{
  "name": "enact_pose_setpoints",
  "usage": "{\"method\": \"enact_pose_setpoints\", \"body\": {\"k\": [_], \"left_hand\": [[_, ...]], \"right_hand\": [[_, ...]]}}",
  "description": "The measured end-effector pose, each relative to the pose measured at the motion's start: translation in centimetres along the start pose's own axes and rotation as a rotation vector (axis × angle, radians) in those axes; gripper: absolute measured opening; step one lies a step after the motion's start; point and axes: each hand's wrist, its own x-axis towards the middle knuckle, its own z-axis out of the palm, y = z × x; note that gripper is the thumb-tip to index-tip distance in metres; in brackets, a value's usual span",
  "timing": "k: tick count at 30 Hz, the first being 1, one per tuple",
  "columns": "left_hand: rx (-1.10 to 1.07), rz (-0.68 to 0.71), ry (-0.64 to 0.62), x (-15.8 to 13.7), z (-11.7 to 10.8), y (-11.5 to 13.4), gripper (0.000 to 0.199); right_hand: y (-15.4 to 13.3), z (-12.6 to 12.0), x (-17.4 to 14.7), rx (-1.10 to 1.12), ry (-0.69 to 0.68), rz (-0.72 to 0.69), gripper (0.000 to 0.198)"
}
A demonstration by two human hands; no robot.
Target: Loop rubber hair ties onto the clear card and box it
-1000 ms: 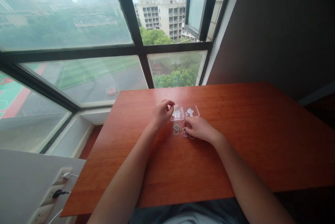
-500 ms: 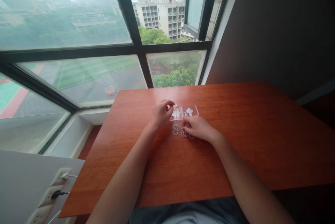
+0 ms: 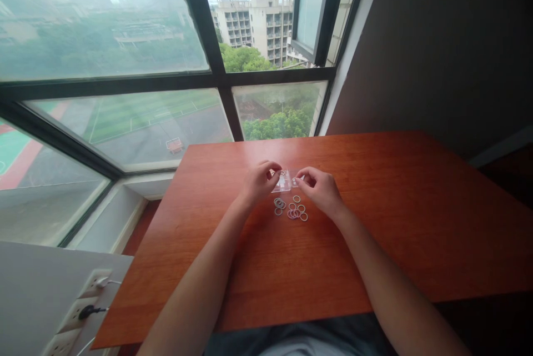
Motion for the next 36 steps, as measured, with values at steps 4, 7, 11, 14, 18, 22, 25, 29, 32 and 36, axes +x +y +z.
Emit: {"method": "enact_pose_setpoints", "body": {"k": [4,7,11,14,18,22,25,29,32,36], "left_hand": [[-0.201,-0.002,-0.119,-0.1,0.0,1.1,0.018],[-0.237,0.004,-0.191,-0.2,0.2,1.7,0.018],[-0.2,0.046,-0.204,-0.3,0.7,1.6,0.01],[-0.169,0.034,-0.137,-0.2,1.0,1.1,0.007],[-0.061,-0.066,0.064,-0.1,0.7,0.2,0.007],[0.007,-0.125,0.147,0.0,0.1,-0.6,0.011],[0.028,-0.122,0.143,-0.1,0.3,-0.9,0.011],[0.076,-0.104,0.103,-0.1,0.9,-1.2,0.007],[0.108,-0.088,0.085,-0.1,1.0,-1.3,0.008],[0.106,-0.08,0.086,-0.1,0.7,-1.4,0.008]], "right_hand": [[0.0,0.1,0.0,-0.026,0.014,-0.008,0.016],[-0.1,0.0,0.0,-0.032,0.009,-0.009,0.017],[-0.2,0.0,0.0,-0.031,0.001,-0.023,0.016],[-0.2,0.0,0.0,-0.023,0.017,-0.029,0.016],[-0.2,0.0,0.1,-0.035,0.024,-0.012,0.016],[-0.3,0.0,0.1,-0.056,0.007,-0.012,0.015],[-0.4,0.1,0.0,-0.068,-0.012,-0.015,0.014],[-0.2,0.1,0.0,-0.078,-0.028,-0.027,0.013],[-0.1,0.2,0.0,-0.087,-0.035,-0.03,0.013],[0.0,0.3,0.0,-0.098,-0.053,-0.022,0.013]]}}
